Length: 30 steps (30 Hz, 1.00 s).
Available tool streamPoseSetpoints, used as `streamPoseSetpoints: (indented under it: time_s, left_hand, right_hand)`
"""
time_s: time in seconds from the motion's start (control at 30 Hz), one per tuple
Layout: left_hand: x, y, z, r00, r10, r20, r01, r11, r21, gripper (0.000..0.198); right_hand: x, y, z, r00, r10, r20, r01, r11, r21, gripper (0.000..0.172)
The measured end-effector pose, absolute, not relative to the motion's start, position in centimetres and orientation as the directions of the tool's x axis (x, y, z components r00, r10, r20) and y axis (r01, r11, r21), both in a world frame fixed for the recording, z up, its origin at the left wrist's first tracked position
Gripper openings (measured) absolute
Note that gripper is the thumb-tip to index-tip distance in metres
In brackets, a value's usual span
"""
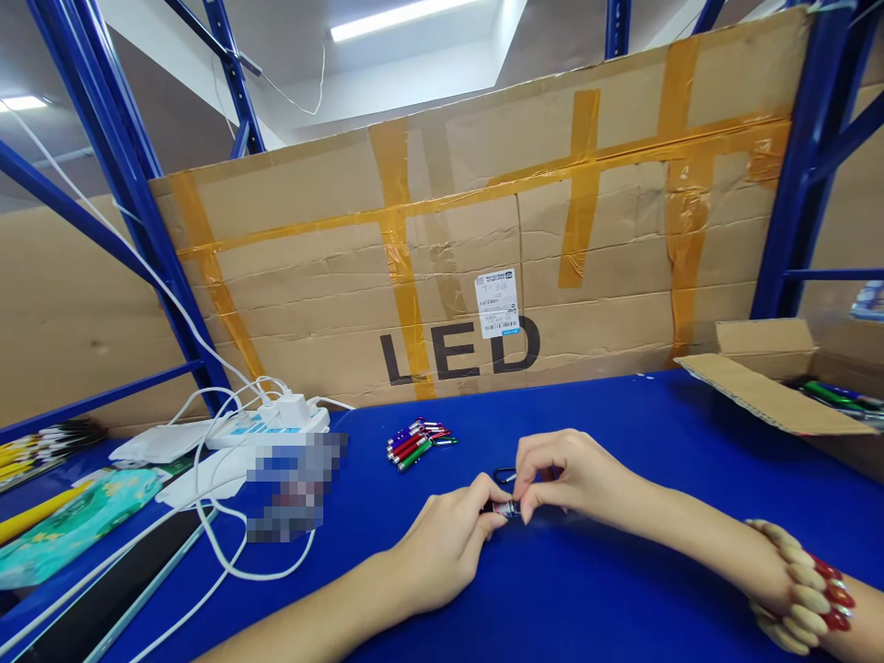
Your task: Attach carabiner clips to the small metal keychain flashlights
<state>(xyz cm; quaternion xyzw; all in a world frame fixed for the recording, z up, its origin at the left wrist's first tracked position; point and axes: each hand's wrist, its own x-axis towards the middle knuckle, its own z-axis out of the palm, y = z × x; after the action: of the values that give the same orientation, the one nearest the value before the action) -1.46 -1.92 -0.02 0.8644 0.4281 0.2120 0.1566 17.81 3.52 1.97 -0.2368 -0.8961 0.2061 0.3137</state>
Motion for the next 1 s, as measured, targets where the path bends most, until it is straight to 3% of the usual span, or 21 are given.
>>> streamPoseSetpoints:
  time_s: [0.47, 0.63, 1.0]
  left_hand:
    - [-1.4, -1.9, -0.3, 0.544, 0.780, 0.310, 0.652, -0.626, 0.429, 0.009]
    - [-1.4, -1.8, -0.7, 0.532, 0.770, 0.352, 0.644, -0.638, 0.422, 0.008]
    - [-1.3, -1.8, -0.6, 0.547, 0.757, 0.358, 0.631, -0.653, 0.417, 0.010]
  right_hand:
    - [17.1, 3.0, 1.3, -0.552, 0.756, 0.352, 0.350, 0.593, -0.725, 0.006]
    - [16.9, 2.7, 1.7, -0.541, 0.826, 0.156, 0.356, 0.394, -0.848, 0.015]
    - [17.2, 2.7, 1.9, -0.540, 0.841, -0.035, 0.387, 0.211, -0.898, 0.033]
